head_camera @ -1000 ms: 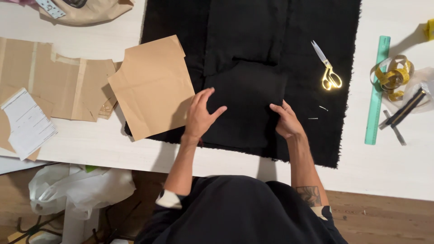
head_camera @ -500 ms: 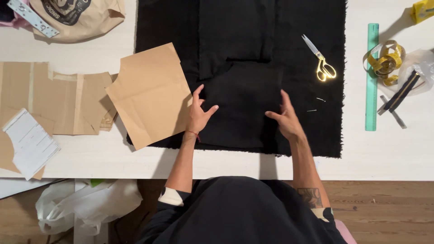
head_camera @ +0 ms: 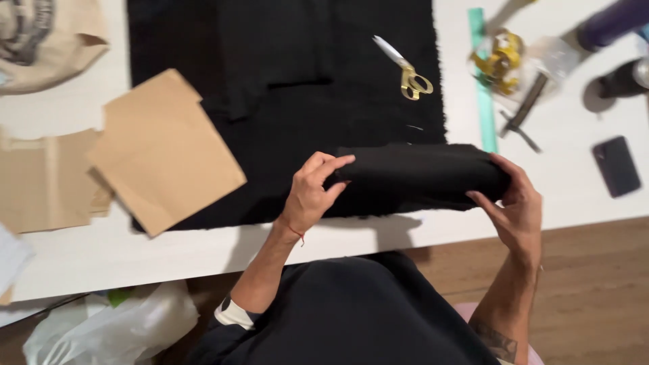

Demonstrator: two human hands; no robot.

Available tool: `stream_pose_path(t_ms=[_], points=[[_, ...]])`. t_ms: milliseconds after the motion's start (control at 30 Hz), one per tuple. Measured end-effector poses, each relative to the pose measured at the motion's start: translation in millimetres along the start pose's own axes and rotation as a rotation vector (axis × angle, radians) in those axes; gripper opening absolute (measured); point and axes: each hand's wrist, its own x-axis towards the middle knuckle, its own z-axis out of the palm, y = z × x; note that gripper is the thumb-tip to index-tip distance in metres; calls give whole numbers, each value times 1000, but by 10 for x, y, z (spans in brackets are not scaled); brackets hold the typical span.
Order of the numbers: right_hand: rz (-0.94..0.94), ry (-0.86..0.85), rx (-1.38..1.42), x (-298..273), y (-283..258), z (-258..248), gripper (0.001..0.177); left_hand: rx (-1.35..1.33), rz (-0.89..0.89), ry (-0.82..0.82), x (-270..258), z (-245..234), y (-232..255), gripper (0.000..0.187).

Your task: Cutting black fabric using a paper template and scissors.

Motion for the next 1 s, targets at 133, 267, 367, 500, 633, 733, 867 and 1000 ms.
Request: stream_pose_path(t_ms=[133,267,367,500,633,733,867,1000], points=[[139,244,-503,-302,-79,-822,51,98,244,28,143,804,437,35],[77,232,-741,-496,183,-1837,33,-263,402,-5,251,1678,793,30],[45,134,-176,-591,737,-2563,27,-519,-122,-395,157,2606,526,26],[368,134,-74,-242,1367,-2937,30,-722,-402,-275,204,3565,297,27],[339,68,-247,297,2637,-3093,50,-752,-674,-195,378,4130,-141,41],[370,123,-606,436,2109,-2742,60,-655,-509,-150,345,4037,-181,54],[-113,169,-883,278,1979,-2483,57,-634,-451,-120,207,3488,-17,63],[-95,222,-795,203,1892,-1952,43,-608,-385,-108,28,2784,-101,53]])
